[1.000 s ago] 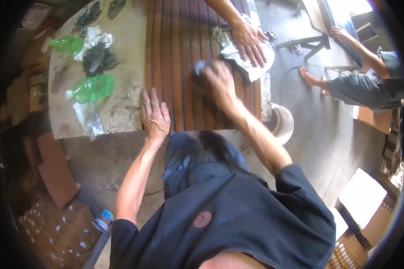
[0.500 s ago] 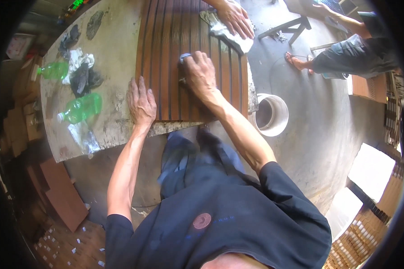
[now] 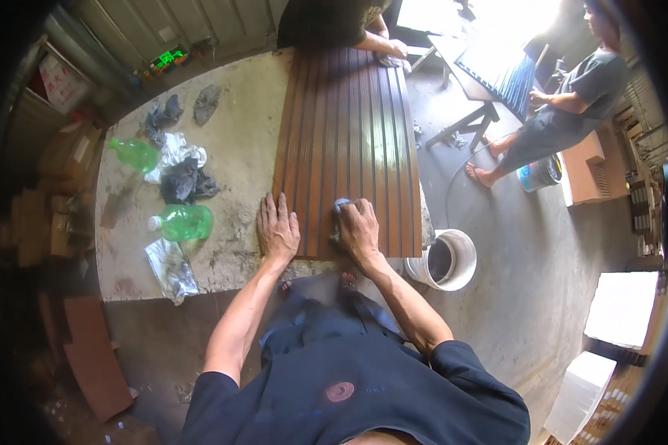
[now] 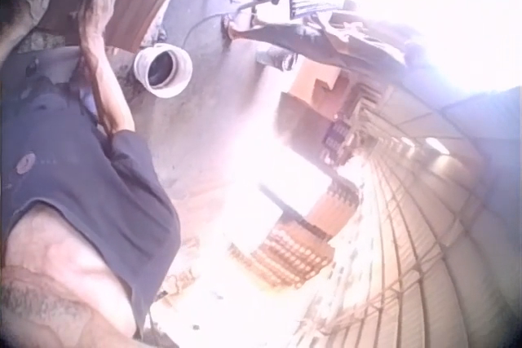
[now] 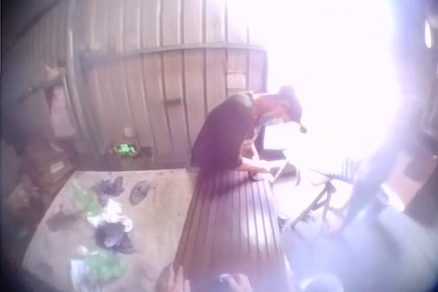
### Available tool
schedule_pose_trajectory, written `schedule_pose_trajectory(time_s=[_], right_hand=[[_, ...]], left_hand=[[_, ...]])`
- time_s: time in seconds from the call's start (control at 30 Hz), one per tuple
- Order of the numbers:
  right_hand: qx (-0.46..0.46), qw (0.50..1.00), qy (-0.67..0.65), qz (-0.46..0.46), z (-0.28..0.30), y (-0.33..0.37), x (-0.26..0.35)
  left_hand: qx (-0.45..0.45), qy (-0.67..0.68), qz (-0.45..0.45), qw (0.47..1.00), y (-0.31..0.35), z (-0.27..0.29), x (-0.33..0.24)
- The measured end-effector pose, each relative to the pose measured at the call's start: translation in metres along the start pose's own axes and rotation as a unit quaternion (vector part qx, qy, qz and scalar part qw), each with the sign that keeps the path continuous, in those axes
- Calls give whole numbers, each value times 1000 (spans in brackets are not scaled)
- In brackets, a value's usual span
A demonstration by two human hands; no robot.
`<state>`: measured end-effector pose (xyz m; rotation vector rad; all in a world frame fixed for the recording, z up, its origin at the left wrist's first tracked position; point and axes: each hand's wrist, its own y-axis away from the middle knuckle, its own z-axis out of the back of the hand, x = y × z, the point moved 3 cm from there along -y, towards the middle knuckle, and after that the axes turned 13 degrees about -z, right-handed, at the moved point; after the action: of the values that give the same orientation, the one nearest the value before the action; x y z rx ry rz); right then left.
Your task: The person wipes a slatted wooden panel with a dark cloth, cleaning between the slats and over the surface, then rinses the cloth in a bucket and continues cleaning.
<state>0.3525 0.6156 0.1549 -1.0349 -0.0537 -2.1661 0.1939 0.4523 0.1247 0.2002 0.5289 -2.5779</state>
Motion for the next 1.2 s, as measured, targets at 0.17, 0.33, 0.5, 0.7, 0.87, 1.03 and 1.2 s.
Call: schedule_pose_trajectory(time_s=[0.17, 0.33, 0.5, 0.7, 0.87, 1.03, 1.2], right_hand=[[55, 995, -78, -20, -37, 10, 38], [202, 896, -339, -203, -53, 34, 66], [348, 799, -426, -243, -108, 86, 169], [460, 839, -264, -121, -150, 120, 248], [463, 862, -200, -50, -151, 124, 280], [425, 894, -140, -21, -161, 123, 269], [342, 933, -109, 31, -214, 122, 297]], left_hand=[[-46, 69, 24, 996, 16, 8, 20], [19, 461, 163, 872, 39, 81, -2], [-121, 570, 178, 793, 136, 119, 53], [-138, 622, 306, 707, 211, 182, 126], [-346, 563, 434, 612, 259, 247, 194], [-489, 566, 438, 498, 224, 296, 288], [-463, 453, 384, 658, 215, 282, 411]])
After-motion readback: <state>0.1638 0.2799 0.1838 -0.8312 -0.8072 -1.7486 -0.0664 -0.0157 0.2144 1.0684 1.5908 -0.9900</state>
